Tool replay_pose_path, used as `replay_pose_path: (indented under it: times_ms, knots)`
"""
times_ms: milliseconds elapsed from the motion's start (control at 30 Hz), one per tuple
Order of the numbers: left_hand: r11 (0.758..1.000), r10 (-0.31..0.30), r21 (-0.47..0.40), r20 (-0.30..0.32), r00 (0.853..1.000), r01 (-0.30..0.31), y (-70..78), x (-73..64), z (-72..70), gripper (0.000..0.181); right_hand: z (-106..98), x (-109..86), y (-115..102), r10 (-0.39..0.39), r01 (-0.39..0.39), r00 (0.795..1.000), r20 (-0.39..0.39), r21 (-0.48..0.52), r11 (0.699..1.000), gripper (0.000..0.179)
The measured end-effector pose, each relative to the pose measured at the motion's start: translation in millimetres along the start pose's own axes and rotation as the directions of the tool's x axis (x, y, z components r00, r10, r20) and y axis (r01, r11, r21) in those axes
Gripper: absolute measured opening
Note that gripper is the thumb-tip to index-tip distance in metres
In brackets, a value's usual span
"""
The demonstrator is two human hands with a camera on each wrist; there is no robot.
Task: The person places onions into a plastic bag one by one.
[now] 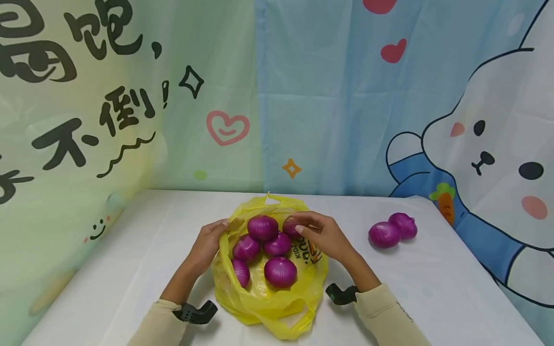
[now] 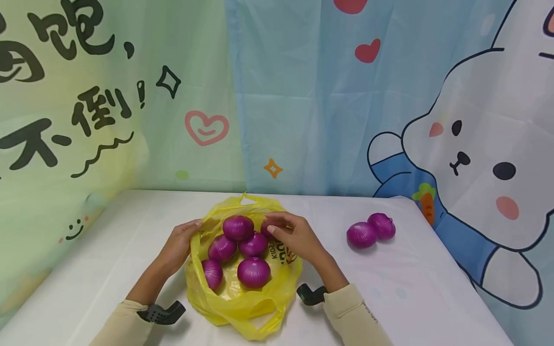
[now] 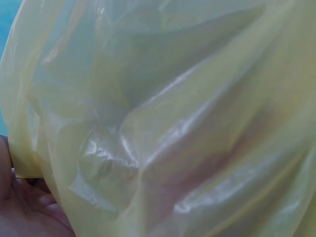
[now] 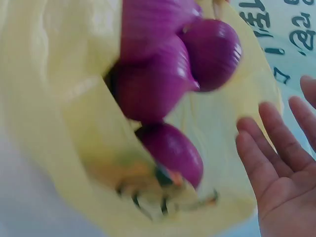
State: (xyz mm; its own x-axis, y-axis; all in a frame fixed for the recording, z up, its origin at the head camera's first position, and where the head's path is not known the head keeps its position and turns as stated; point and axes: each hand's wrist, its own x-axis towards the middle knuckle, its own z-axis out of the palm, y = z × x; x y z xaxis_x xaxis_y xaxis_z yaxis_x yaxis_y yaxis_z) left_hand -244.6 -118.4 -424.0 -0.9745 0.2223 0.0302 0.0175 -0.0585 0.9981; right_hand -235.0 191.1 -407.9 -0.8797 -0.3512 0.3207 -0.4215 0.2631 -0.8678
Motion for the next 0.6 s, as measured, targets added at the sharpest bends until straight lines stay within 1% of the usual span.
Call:
replay_pose_path:
  times_ms: [100, 200, 300, 433, 500, 600]
  knots:
    - [1.000, -0.001, 0.002, 0.010, 1.000, 0.001, 0.0, 0.4, -0.7, 0.042, -10, -4.3, 2, 0.026, -0.029, 0.998, -0.052, -0.042, 0.999, 0.030]
    - [1.000, -0.007, 0.004, 0.016, 1.000, 0.007, -1.5, 0.9, -1.6, 0.042, -20, -9.0, 3, 0.058, -0.066, 0.992, -0.115, -0.072, 0.995, 0.031]
    - [1.000, -0.015, 0.002, 0.015, 1.000, 0.015, -3.4, 1.3, -2.0, 0.042, -30, -13.6, 5, 0.041, -0.055, 0.986, -0.161, -0.081, 0.995, 0.030]
    - [1.000, -0.017, 0.003, 0.010, 1.000, 0.017, -3.2, 1.3, -1.5, 0.042, -51, -22.6, 10, 0.001, -0.025, 0.977, -0.213, -0.111, 0.994, 0.029]
    - [1.000, -0.018, 0.001, 0.003, 1.000, 0.018, -2.4, 1.4, -1.2, 0.042, -62, -28.2, 13, -0.001, -0.034, 0.971, -0.241, -0.142, 0.989, 0.029]
    - [1.000, -0.018, 0.002, -0.005, 1.000, 0.018, -1.4, 1.4, -0.7, 0.042, -79, -36.5, 19, 0.014, -0.072, 0.956, -0.293, -0.187, 0.980, 0.031]
